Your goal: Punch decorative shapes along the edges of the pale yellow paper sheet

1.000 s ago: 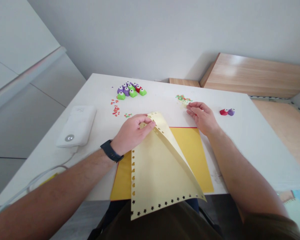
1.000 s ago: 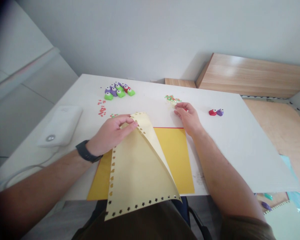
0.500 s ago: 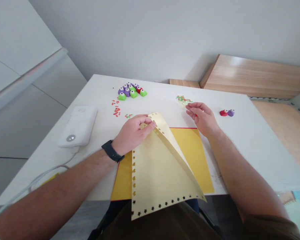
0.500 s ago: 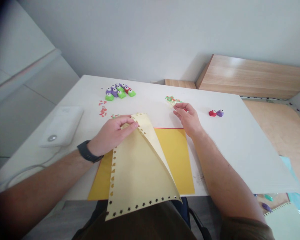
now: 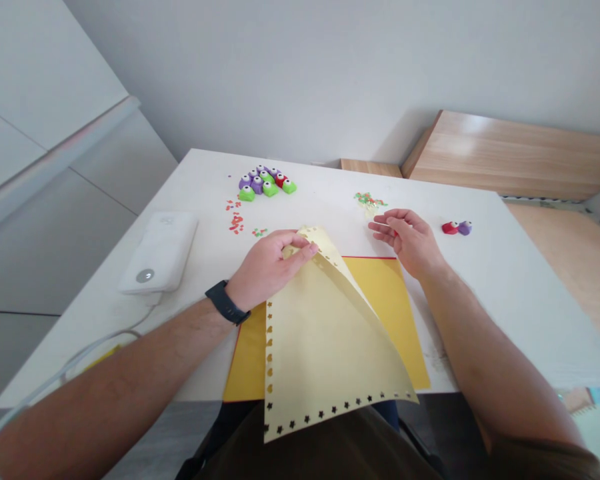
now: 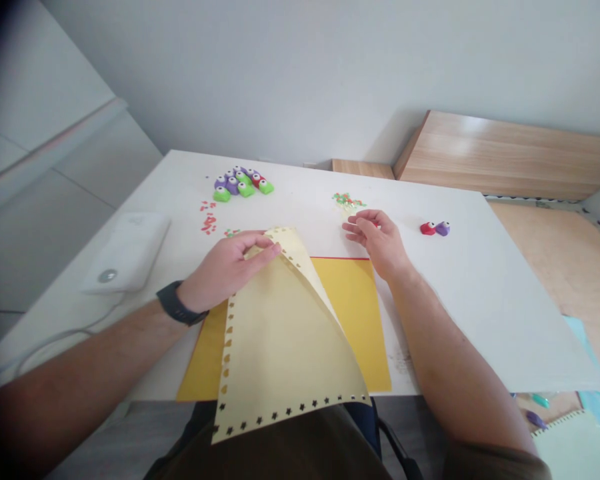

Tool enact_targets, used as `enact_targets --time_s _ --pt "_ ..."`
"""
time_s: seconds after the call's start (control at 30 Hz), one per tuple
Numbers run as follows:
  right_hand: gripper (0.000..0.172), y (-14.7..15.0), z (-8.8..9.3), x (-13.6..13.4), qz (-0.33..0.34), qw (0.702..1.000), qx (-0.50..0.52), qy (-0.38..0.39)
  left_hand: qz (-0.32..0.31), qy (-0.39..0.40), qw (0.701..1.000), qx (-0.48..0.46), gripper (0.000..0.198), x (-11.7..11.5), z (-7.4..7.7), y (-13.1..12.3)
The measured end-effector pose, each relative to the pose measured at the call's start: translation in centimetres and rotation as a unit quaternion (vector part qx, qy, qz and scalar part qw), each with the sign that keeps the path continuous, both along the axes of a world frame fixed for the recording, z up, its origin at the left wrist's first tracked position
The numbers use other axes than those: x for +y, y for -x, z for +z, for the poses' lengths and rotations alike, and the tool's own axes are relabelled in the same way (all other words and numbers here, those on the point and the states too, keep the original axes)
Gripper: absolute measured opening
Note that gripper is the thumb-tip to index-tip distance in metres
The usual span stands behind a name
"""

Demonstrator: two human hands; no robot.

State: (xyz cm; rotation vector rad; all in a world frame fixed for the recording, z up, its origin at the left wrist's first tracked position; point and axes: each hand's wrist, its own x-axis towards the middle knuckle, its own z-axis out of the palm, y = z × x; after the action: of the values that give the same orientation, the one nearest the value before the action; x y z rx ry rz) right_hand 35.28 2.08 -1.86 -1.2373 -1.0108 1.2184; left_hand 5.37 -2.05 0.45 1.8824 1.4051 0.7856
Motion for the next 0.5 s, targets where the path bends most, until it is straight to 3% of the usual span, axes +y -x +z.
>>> enact_targets --time_s 0.3,0.5 --pt "0.038 -0.4 0.0 -1.0 0.053 0.998 -0.023 0.04 0.034 0.022 0.999 0.022 0.021 0.1 -0.4 0.4" --pt "0.033 -1.4 -0.6 -0.3 -0.01 0.994 -0.109 0.001 0.044 0.034 0.998 -0.001 0.025 -0.1 -0.5 0.6"
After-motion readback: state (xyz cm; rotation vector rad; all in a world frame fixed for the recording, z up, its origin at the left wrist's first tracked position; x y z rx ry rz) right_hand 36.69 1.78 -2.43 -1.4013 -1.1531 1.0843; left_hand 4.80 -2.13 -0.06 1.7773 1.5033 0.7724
